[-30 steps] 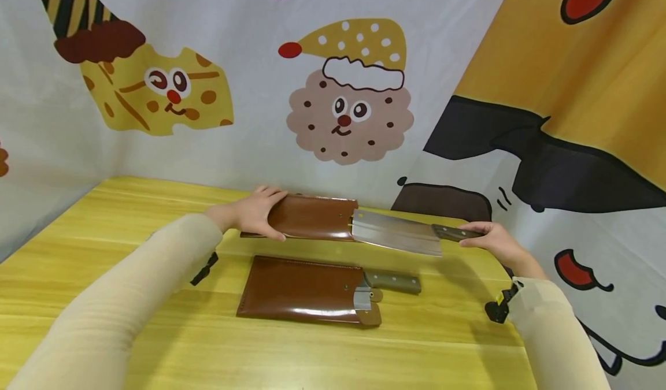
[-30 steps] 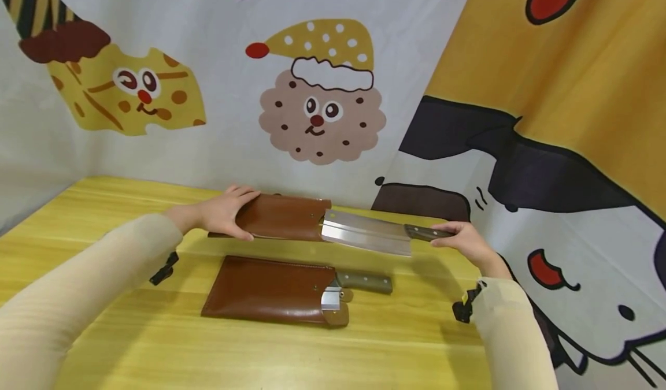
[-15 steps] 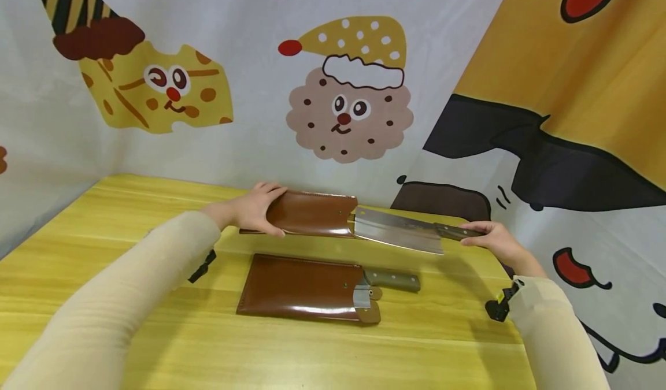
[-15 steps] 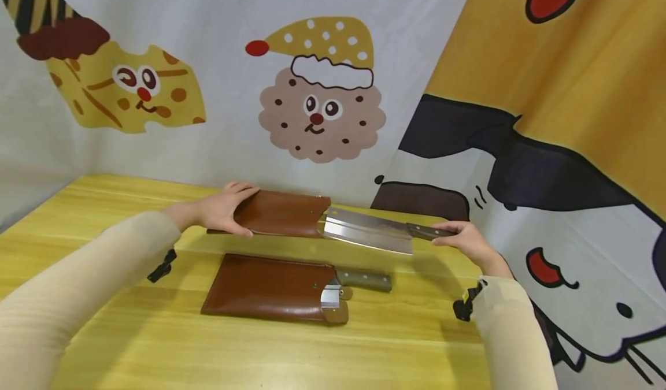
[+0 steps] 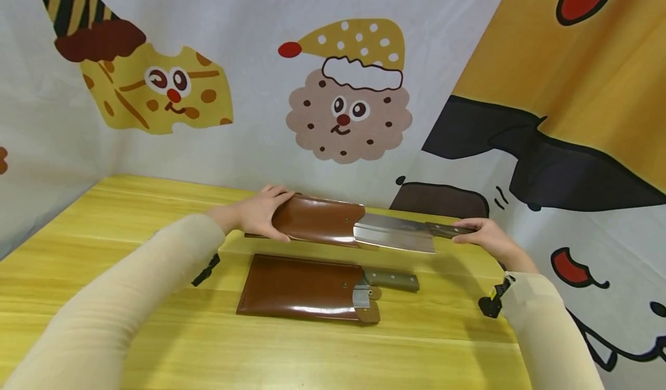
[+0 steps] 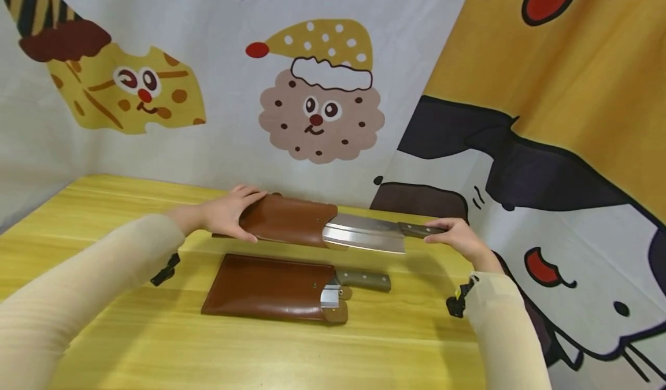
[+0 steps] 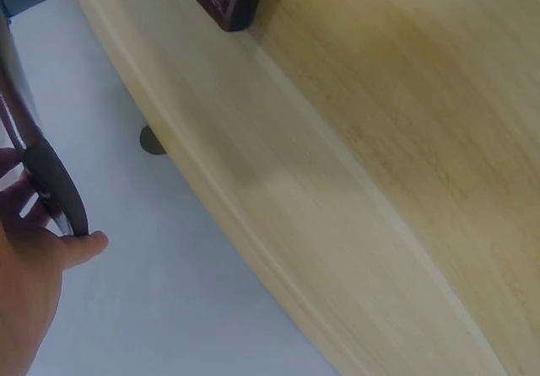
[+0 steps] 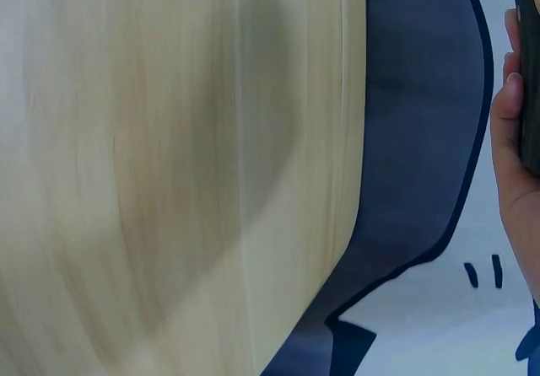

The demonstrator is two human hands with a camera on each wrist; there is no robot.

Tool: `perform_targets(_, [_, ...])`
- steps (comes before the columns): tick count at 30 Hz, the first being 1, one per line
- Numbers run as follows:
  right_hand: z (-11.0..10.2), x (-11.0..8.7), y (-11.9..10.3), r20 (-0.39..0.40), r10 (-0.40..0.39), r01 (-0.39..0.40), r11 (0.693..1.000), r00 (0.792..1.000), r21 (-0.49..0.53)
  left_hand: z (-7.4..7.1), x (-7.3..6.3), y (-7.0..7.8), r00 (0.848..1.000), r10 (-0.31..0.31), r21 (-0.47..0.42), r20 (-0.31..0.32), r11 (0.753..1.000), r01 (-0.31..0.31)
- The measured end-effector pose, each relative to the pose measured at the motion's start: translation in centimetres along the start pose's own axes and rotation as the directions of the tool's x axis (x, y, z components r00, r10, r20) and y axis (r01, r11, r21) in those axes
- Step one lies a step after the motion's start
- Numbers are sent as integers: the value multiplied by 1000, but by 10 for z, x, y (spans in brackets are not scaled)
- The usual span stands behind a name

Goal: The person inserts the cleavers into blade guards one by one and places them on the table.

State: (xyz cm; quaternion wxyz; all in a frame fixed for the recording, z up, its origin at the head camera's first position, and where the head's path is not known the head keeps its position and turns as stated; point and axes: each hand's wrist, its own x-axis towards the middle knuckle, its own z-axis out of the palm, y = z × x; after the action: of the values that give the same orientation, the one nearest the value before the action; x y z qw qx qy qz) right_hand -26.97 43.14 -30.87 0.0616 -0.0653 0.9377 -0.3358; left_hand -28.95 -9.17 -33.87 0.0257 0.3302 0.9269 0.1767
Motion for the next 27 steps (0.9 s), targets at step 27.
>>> perform_targets(27, [51, 44, -49, 45, -110, 101, 980, 993, 173, 4, 17, 19, 1000, 0, 20, 2, 1000, 0])
